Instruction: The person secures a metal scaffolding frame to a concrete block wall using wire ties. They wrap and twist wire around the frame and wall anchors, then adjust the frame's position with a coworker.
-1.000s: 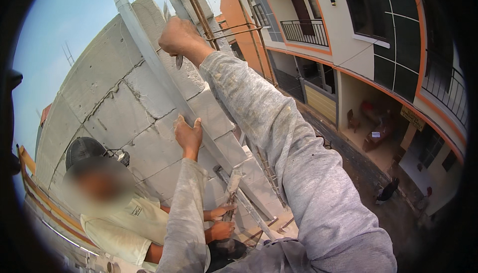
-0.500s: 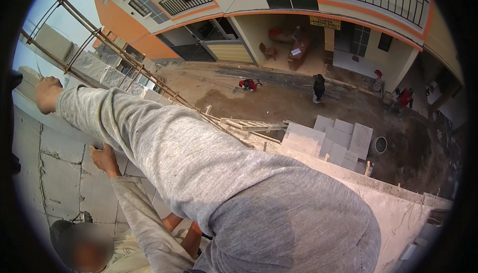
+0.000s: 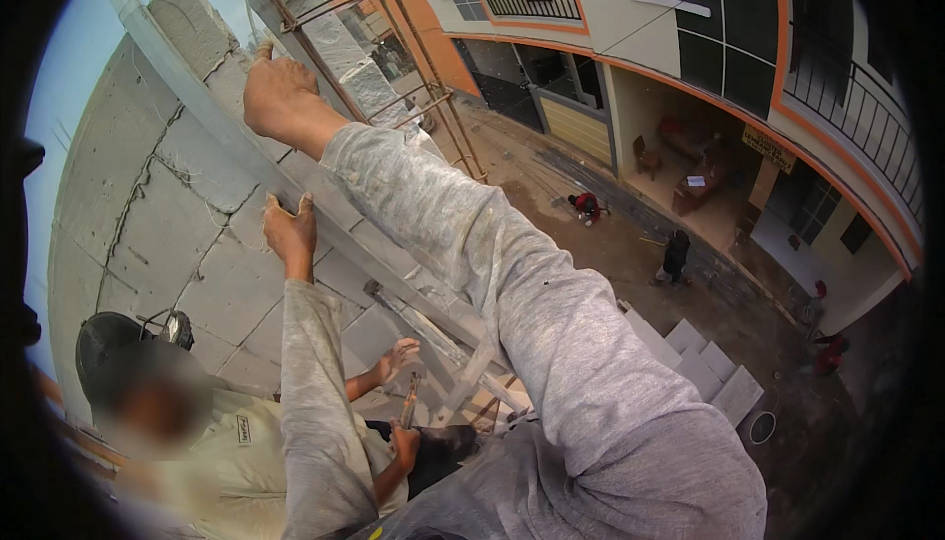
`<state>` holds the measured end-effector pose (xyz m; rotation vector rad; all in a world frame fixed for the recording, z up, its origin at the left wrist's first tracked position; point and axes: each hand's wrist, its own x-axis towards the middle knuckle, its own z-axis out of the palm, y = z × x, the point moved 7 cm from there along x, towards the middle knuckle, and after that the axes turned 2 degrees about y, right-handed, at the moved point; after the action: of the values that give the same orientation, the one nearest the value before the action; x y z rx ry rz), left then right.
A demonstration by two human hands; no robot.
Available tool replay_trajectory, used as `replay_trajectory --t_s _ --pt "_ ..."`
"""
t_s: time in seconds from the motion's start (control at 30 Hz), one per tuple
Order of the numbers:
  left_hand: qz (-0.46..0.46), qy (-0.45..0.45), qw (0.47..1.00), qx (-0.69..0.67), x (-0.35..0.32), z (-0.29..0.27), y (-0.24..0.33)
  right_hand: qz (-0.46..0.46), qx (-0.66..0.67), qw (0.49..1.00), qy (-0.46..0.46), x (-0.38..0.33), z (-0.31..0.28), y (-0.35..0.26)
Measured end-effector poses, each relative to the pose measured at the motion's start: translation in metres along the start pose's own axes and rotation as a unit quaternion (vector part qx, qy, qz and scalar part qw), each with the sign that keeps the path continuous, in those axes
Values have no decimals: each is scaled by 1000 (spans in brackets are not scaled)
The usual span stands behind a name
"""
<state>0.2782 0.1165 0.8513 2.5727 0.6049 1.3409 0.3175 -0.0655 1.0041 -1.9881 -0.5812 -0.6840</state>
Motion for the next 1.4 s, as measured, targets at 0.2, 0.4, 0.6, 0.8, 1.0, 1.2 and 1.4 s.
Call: replay_trajectory --t_s 0.2,0.4,0.6,0.8,1.0,1.2,1.4 --pt "6 19 998 -55 -13 -1 3 -51 1 998 23 -25 -3 26" --pt "-10 2 997 -77 -22 3 -3 -17 -16 1000 -13 -101 51 82" --pt "-20 -5 997 -74 -23 6 -4 -113 -34 989 89 -96 -11 36" --pt "-29 7 993 -117 -33 5 -8 -264 7 890 372 -98 -98 -20" --pt "-67 -24 978 -196 -66 -1 -13 -81 -115 990 5 -112 24 56" --pt "-74 -23 919 -386 -134 -27 -27 -120 19 989 86 -94 -40 37" --pt "-139 -87 893 -419 -228 -27 -74 -179 70 931 311 -108 -115 -7"
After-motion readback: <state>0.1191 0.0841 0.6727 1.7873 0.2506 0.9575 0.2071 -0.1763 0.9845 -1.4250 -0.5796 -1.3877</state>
